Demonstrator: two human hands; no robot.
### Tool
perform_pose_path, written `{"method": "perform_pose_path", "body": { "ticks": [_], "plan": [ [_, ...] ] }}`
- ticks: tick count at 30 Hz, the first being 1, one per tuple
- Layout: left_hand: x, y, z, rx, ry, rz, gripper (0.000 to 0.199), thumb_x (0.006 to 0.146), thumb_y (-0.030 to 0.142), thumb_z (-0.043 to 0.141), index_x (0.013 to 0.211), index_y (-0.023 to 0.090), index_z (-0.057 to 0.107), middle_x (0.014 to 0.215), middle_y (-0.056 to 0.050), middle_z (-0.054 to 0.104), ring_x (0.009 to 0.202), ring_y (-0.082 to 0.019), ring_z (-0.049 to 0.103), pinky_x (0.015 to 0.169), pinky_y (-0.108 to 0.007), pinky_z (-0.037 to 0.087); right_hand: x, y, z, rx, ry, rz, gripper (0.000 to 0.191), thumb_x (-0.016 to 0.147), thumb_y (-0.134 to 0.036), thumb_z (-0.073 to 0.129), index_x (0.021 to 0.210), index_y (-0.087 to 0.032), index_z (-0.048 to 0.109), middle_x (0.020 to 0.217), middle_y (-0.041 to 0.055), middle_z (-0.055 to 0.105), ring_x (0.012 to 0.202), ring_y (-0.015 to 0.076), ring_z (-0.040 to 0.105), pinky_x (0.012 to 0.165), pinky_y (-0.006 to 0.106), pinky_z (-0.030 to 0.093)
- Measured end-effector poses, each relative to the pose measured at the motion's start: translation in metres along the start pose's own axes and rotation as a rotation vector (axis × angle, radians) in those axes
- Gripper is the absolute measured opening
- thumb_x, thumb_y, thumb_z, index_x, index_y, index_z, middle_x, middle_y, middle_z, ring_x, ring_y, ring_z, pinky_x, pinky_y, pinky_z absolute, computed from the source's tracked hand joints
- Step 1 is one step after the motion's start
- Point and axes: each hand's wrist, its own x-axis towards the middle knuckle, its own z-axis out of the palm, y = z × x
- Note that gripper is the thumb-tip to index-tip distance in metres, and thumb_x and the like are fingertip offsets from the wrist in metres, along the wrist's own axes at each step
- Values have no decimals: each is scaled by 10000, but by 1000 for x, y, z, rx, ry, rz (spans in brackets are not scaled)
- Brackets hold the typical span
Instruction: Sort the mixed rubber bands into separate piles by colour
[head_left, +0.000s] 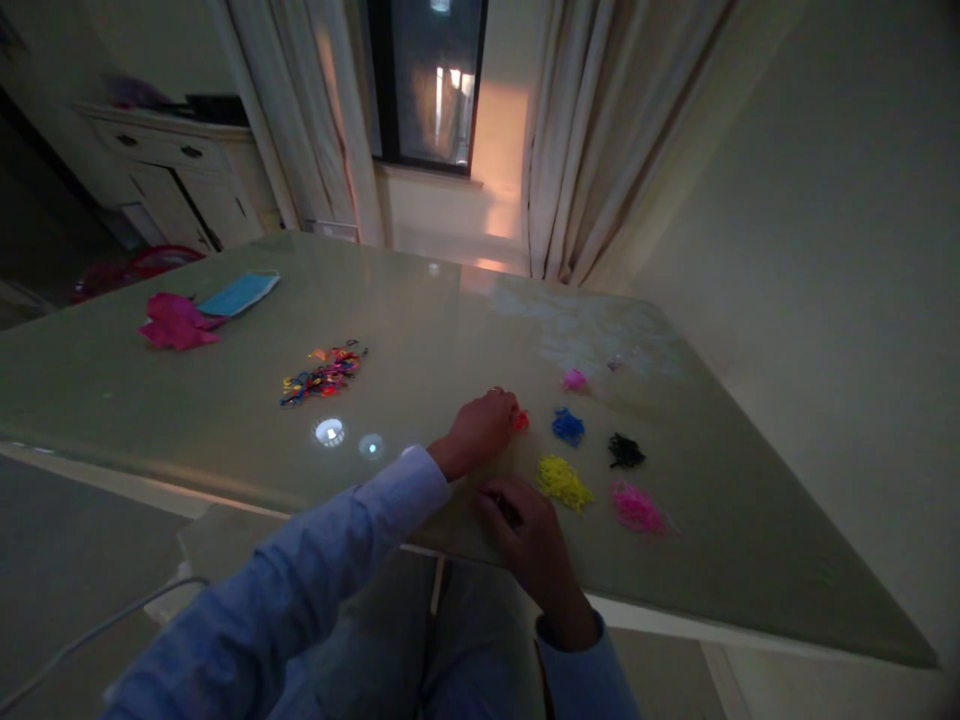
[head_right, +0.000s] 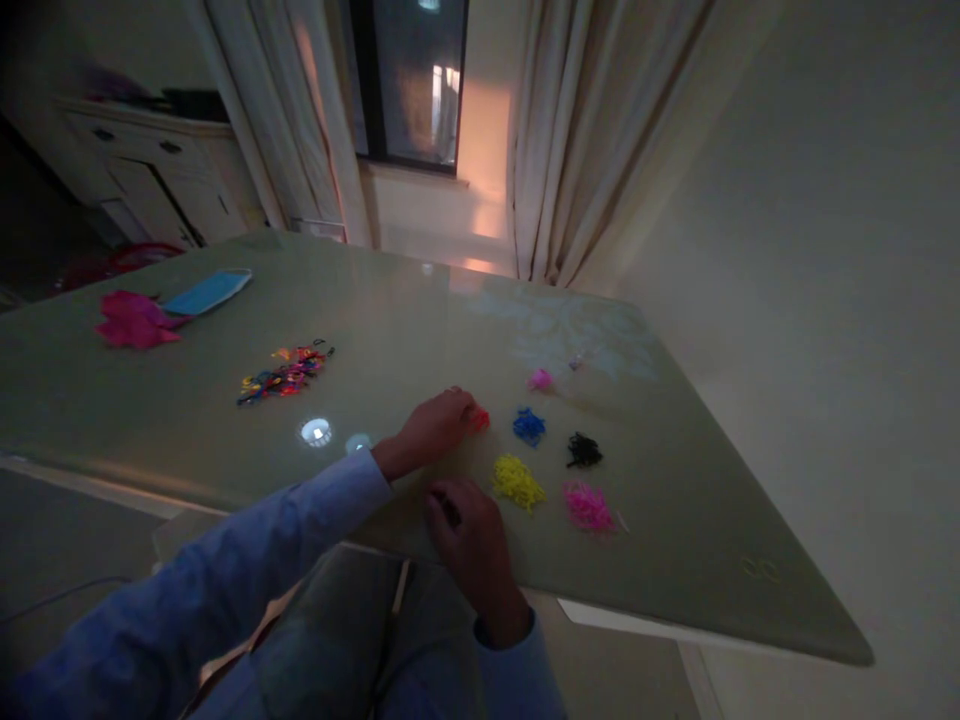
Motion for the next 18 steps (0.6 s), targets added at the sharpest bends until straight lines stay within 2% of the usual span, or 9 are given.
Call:
{"method": "perform_pose_path", "body": {
  "ticks": [4, 7, 13, 18],
  "plan": [
    [-1, 7, 4, 89, -41, 6, 308, 993, 245, 365, 1030, 130, 648, 1029, -151, 641, 867, -233, 652, 744, -341, 477, 1, -1, -1, -6, -29, 17, 144, 908, -207, 556, 913, -190, 699, 844, 51, 719, 757, 175, 656, 675, 271, 472],
    [-4, 11, 3, 53, -33, -9, 317, 983, 219, 367, 993, 123, 668, 1010, -166, 642, 851, -241, 654, 736, -351, 469, 1, -3, -2, -6, -36, 13, 146, 901, -207, 551, 906, -189, 696, 844, 58, 721, 761, 181, 658, 682, 277, 479],
    [-16, 13, -9, -56, 37, 3, 283, 951, 249, 436, 920, 170, 706, 911, -116, 663, 805, -225, 619, 732, -335, 440, 1, -3, -3, -2, -15, 4, 162, 879, -190, 534, 901, -200, 694, 837, 59, 726, 750, 181, 657, 678, 278, 492],
    [-39, -3, -17, -243, 157, 37, 194, 892, 216, 525, 888, 201, 718, 867, -78, 689, 796, -210, 598, 742, -312, 412, 0, -2, -2, 12, -13, 22, 141, 875, -181, 550, 897, -195, 688, 839, 53, 715, 741, 174, 647, 658, 263, 482]
  ]
}}
